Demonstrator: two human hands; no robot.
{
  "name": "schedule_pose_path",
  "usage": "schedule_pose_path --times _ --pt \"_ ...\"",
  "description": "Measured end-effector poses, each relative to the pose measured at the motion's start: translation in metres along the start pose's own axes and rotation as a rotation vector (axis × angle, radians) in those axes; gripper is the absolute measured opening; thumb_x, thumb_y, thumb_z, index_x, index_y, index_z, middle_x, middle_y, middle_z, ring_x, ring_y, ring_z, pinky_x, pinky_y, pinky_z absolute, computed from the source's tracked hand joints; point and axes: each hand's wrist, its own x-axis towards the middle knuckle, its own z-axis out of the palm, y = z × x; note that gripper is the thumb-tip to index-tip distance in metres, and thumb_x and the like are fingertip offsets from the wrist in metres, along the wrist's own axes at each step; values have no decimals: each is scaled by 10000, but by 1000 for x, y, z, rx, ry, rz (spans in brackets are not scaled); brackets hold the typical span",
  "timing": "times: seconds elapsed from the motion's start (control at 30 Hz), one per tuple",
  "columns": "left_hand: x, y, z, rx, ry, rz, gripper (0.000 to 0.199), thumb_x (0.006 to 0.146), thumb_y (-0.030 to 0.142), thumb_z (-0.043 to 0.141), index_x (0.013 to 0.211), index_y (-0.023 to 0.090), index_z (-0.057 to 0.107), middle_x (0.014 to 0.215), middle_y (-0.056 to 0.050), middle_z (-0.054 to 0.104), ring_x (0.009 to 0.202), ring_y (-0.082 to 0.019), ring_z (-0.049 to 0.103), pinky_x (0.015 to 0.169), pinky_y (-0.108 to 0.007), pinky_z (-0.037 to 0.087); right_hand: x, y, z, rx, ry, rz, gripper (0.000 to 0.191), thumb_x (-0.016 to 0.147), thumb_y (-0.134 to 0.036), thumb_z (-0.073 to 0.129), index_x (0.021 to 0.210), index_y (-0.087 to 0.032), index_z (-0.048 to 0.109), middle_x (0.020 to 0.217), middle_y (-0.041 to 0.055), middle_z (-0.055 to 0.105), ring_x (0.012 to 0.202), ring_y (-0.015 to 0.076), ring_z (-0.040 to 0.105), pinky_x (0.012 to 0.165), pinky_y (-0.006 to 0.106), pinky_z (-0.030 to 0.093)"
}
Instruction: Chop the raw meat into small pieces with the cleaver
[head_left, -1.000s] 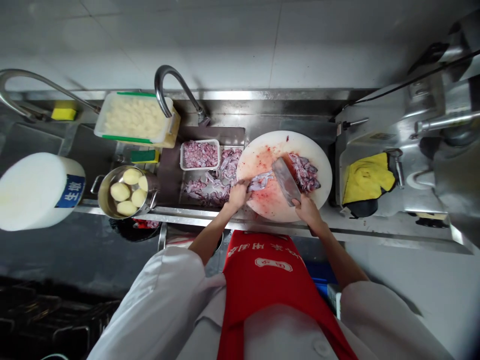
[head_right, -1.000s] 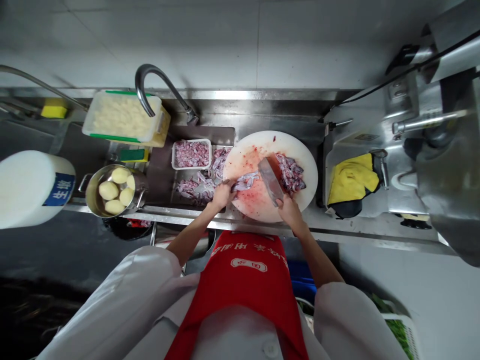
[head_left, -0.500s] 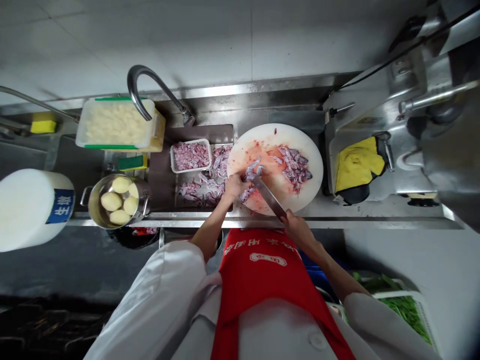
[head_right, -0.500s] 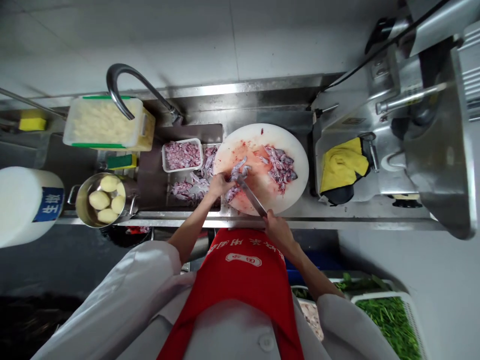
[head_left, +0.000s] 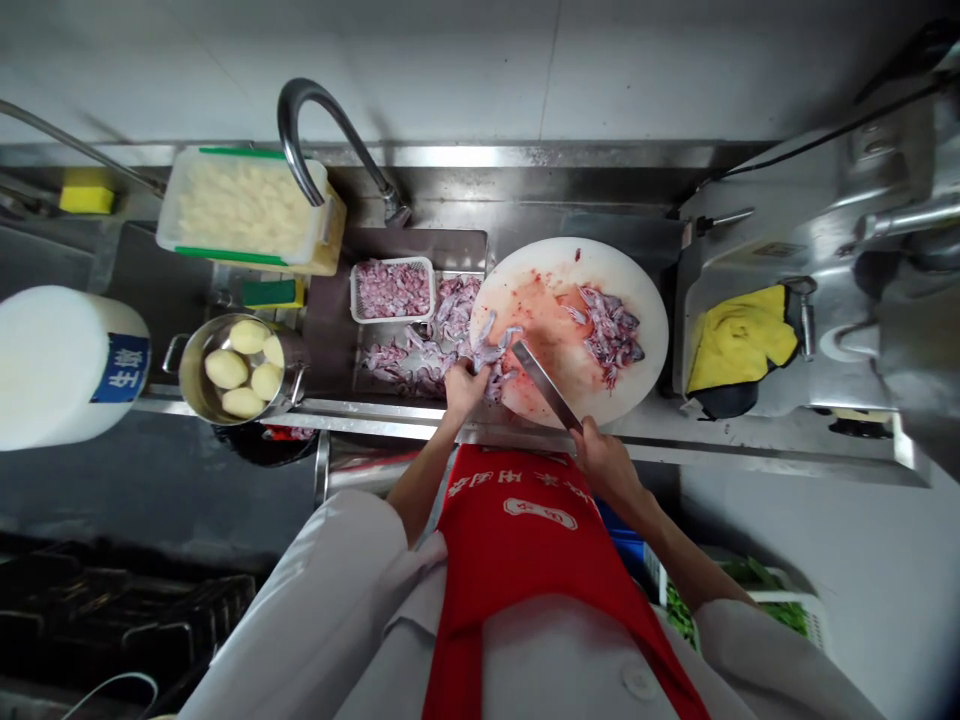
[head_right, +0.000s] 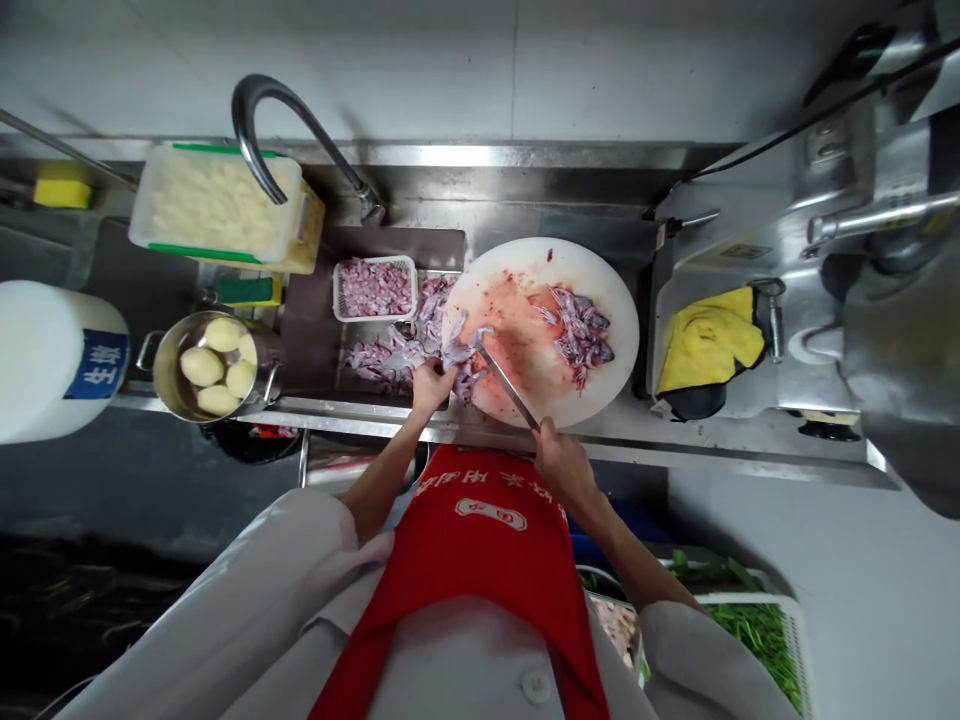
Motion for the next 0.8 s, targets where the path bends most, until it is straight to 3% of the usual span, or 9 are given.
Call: schedule_pose_path --times 0.13,0.3,0.53,0.7,0.8 --pt "-5 -6 1 -28 4 -44 277 829 440 667 765 172 652 666 -37 650 657 -178 596 628 -248 372 3 -14 7 -17 -104 13 252 1082 -301 286 1148 -157 481 904 122 732 819 226 700 638 291 305" --pt "-17 -21 3 -59 24 -115 271 844 427 642 761 169 664 669 -56 669 658 -189 627 607 -247 370 0 -9 11 -45 -167 27 234 1080 -297 301 1139 -161 482 911 123 731 811 235 704 644 297 307" --pt "-23 -26 9 -119 39 -117 257 849 386 632 745 153 664 675 -56 678 644 -177 623 613 -247 395 -8 -12 2 -22 54 46 305 1076 -348 279 1085 -161 519 804 124 712 750 252 691 624 298 316" --pt "-18 -29 7 -161 45 -129 250 831 382 651 724 156 649 622 -36 642 621 -173 616 591 -240 405 6 -16 12 2 -154 48 212 1073 -278 322 1097 -160 497 921 131 723 816 227 702 638 286 335" --pt "-15 -34 4 -306 12 -200 259 846 400 632 787 150 668 572 -18 612 592 -181 626 551 -234 418 15 -15 11 4 -170 41 214 1070 -281 338 1142 -154 494 957 136 725 859 228 704 655 283 344"
